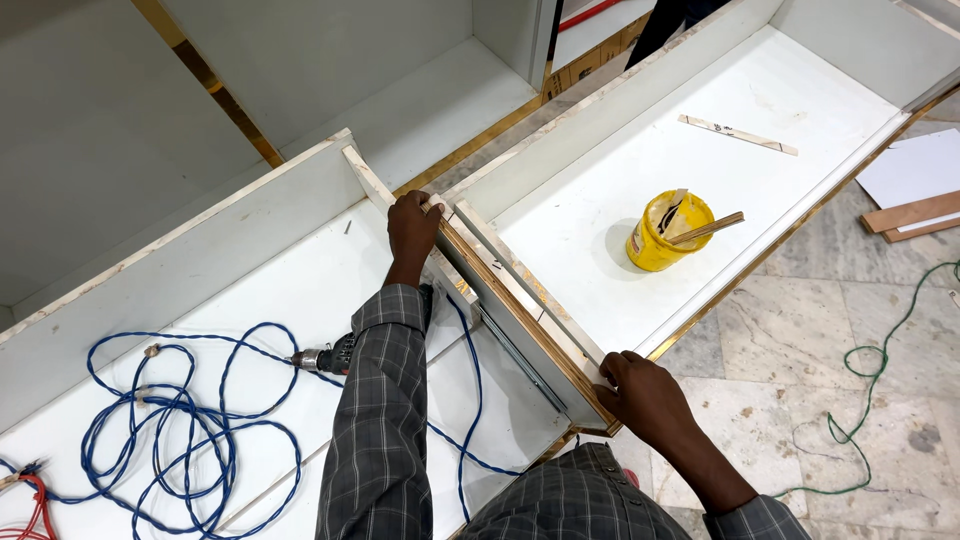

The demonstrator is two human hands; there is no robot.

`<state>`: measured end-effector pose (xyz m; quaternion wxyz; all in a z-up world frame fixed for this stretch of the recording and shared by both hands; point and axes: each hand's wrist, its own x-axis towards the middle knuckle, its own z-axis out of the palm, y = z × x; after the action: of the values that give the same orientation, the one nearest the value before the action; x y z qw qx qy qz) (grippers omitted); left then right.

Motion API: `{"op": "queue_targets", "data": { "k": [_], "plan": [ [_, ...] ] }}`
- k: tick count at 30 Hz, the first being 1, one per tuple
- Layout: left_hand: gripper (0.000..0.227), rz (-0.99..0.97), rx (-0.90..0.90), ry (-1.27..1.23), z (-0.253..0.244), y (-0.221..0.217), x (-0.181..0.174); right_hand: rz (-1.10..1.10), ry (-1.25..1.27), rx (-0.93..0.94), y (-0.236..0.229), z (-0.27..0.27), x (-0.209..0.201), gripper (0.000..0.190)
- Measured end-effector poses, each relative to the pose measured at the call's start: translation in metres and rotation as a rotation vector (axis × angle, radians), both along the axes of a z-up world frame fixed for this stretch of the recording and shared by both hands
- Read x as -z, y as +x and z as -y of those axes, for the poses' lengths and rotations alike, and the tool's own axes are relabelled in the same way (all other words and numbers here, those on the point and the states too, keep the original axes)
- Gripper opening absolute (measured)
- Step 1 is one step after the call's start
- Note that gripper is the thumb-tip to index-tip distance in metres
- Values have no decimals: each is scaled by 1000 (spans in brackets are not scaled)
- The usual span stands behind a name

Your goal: The person applies adhesive to a white plastic strip using a wooden stick and then fits the strip into a groove on a wooden frame. A coworker uses a drill to secure the frame.

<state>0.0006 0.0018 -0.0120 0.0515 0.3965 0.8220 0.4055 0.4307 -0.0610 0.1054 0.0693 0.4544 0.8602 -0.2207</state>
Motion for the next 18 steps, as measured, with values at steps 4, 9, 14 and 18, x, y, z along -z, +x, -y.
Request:
{"op": "queue_targets", "data": {
  "k": [4,9,14,18],
  "plan": [
    [35,10,-8,12,-2,-1,3,12,-17,-2,-3,-2,-2,26],
    [36,-36,6,1,-5,-6,13,61,-103,-18,-2,-10,-3,24],
    [33,-26,38,37,4,-6,7,-81,-155,-1,3,-19,0,25],
    [31,-92,71,87,7,-5,2,-110,-153,-12,5,-22,1,26]
  ]
}}
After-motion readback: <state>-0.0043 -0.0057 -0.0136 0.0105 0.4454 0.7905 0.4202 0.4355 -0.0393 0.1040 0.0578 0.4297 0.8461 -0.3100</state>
